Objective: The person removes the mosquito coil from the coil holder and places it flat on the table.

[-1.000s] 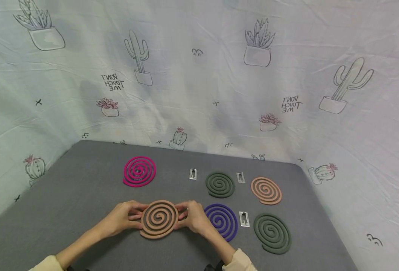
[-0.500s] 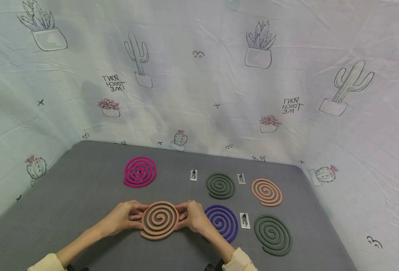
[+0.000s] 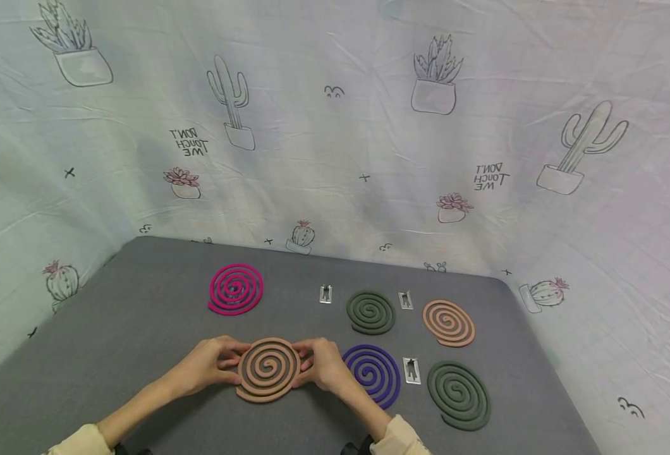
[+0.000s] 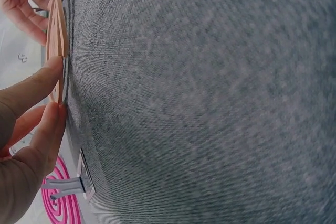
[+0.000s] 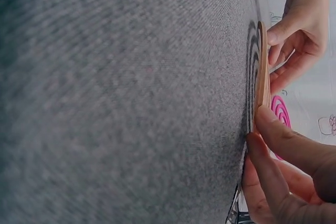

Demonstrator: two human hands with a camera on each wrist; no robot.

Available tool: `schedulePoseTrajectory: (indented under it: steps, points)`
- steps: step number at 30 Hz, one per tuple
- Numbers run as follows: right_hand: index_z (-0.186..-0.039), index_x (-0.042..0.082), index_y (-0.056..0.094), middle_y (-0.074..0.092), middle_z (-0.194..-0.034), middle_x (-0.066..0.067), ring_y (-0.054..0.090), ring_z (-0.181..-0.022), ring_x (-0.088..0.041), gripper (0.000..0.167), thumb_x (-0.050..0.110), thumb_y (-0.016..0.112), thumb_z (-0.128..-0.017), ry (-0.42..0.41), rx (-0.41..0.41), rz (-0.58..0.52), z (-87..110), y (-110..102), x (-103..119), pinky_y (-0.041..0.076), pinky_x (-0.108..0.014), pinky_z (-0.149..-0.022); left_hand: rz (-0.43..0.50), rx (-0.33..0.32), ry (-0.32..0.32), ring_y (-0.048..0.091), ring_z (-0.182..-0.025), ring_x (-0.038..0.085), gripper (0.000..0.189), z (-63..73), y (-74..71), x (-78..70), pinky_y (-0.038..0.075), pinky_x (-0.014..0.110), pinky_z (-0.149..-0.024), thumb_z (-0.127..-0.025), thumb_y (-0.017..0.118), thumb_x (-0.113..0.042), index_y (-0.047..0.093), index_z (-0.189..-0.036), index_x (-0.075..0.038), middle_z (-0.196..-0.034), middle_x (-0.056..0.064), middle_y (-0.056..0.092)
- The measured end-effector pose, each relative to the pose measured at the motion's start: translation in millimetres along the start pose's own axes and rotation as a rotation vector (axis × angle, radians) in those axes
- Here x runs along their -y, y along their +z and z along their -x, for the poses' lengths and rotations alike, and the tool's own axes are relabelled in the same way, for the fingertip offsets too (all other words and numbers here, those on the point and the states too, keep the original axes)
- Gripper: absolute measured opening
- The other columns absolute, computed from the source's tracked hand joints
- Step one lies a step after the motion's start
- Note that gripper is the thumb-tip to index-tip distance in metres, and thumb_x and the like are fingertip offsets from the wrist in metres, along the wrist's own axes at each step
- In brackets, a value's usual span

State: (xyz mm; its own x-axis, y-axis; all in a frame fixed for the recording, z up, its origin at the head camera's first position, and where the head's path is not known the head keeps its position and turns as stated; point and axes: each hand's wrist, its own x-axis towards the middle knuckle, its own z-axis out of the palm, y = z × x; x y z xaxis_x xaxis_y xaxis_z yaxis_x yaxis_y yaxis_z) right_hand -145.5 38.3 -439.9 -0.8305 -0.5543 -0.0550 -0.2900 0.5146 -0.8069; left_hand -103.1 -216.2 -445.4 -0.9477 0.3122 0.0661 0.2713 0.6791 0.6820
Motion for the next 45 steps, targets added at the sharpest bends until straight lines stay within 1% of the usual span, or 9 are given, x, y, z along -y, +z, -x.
schedulePoseTrajectory:
  steps: [7, 12, 16, 21, 29, 32, 36, 40, 45]
  points:
    - [-0.113, -0.003, 0.067, 0.065, -0.092, -0.009, 0.065, -0.07, -0.014, 0.06, -0.002, 0.087, -0.057, 0.009, -0.007, 0.037, -1.4, 0.7, 0.7, 0.051, -0.016, -0.058, -0.019, -0.006, -0.007, 0.053, -0.079, 0.005, 0.055, -0.8, 0.4, -0.9, 0.053, 0.018, -0.069, -0.064, 0.086, -0.012, 0.066, -0.113, 0.005, -0.102, 0.01, 0.065]
    - [-0.112, -0.003, 0.068, 0.065, -0.093, -0.009, 0.064, -0.069, -0.013, 0.059, -0.002, 0.088, -0.056, 0.013, -0.013, 0.04, -1.7, 1.0, 0.5, 0.05, -0.015, -0.057, -0.022, -0.011, -0.004, 0.049, -0.077, 0.004, 0.054, -0.9, 0.7, -1.6, 0.051, 0.018, -0.067, -0.064, 0.086, -0.012, 0.066, -0.112, 0.004, -0.101, 0.009, 0.065]
    - [-0.111, -0.003, 0.068, 0.065, -0.096, -0.01, 0.063, -0.068, -0.012, 0.059, -0.001, 0.088, -0.056, 0.012, -0.015, 0.041, -1.2, 0.5, 1.1, 0.05, -0.015, -0.056, -0.023, -0.012, 0.003, 0.054, -0.08, 0.007, 0.054, -0.1, 0.2, -2.3, 0.053, 0.022, -0.071, -0.064, 0.085, -0.012, 0.066, -0.112, 0.004, -0.102, 0.009, 0.065]
    - [-0.11, -0.003, 0.069, 0.066, -0.099, -0.011, 0.063, -0.067, -0.011, 0.059, -0.001, 0.088, -0.055, 0.002, -0.022, 0.059, -1.3, -0.2, 2.1, 0.049, -0.015, -0.056, 0.008, 0.008, 0.012, 0.063, -0.084, 0.017, 0.055, 0.9, -1.2, -3.0, 0.056, 0.025, -0.075, -0.065, 0.085, -0.011, 0.064, -0.113, 0.006, -0.104, 0.013, 0.062]
    - [-0.109, -0.003, 0.069, 0.066, -0.098, -0.011, 0.062, -0.066, -0.01, 0.058, -0.002, 0.088, -0.054, 0.003, -0.024, 0.072, -1.7, 0.3, 2.2, 0.049, -0.015, -0.056, 0.065, 0.018, -0.032, 0.063, -0.085, 0.019, 0.056, 1.1, 0.6, -4.9, 0.056, 0.022, -0.076, -0.064, 0.085, -0.008, 0.063, -0.113, 0.007, -0.103, 0.014, 0.06]
    - [-0.108, -0.004, 0.069, 0.066, -0.097, -0.012, 0.062, -0.065, -0.01, 0.057, -0.003, 0.088, -0.054, -0.013, -0.034, 0.08, -1.7, 1.0, 2.0, 0.049, -0.015, -0.055, 0.086, 0.015, -0.042, 0.063, -0.086, 0.02, 0.056, 1.5, 2.1, -4.3, 0.056, 0.022, -0.077, -0.063, 0.084, -0.007, 0.063, -0.113, 0.008, -0.103, 0.014, 0.059]
    - [-0.106, -0.007, 0.069, 0.065, -0.093, -0.013, 0.06, -0.061, -0.008, 0.055, -0.005, 0.087, -0.054, -0.045, -0.052, 0.1, -1.2, 2.6, 3.0, 0.048, -0.014, -0.053, 0.078, 0.005, -0.029, 0.062, -0.086, 0.02, 0.057, 2.6, 3.2, -3.2, 0.056, 0.021, -0.077, -0.063, 0.085, -0.008, 0.062, -0.113, 0.009, -0.104, 0.015, 0.059]
    - [-0.107, -0.008, 0.068, 0.064, -0.092, -0.013, 0.058, -0.06, -0.006, 0.055, -0.005, 0.087, -0.055, -0.051, -0.049, 0.114, -0.5, 2.9, 4.7, 0.047, -0.014, -0.052, 0.064, -0.002, -0.016, 0.062, -0.087, 0.021, 0.057, 3.8, 3.1, -3.8, 0.056, 0.024, -0.078, -0.063, 0.084, -0.008, 0.062, -0.113, 0.009, -0.104, 0.016, 0.06]
    - [-0.107, -0.007, 0.068, 0.064, -0.095, -0.014, 0.06, -0.062, -0.009, 0.054, -0.004, 0.086, -0.057, -0.042, -0.045, 0.111, 2.6, 3.7, 5.6, 0.048, -0.014, -0.053, 0.056, 0.005, 0.016, 0.062, -0.095, 0.029, 0.057, 8.3, 4.0, -6.6, 0.056, 0.031, -0.083, -0.065, 0.082, -0.005, 0.059, -0.115, 0.011, -0.108, 0.02, 0.059]
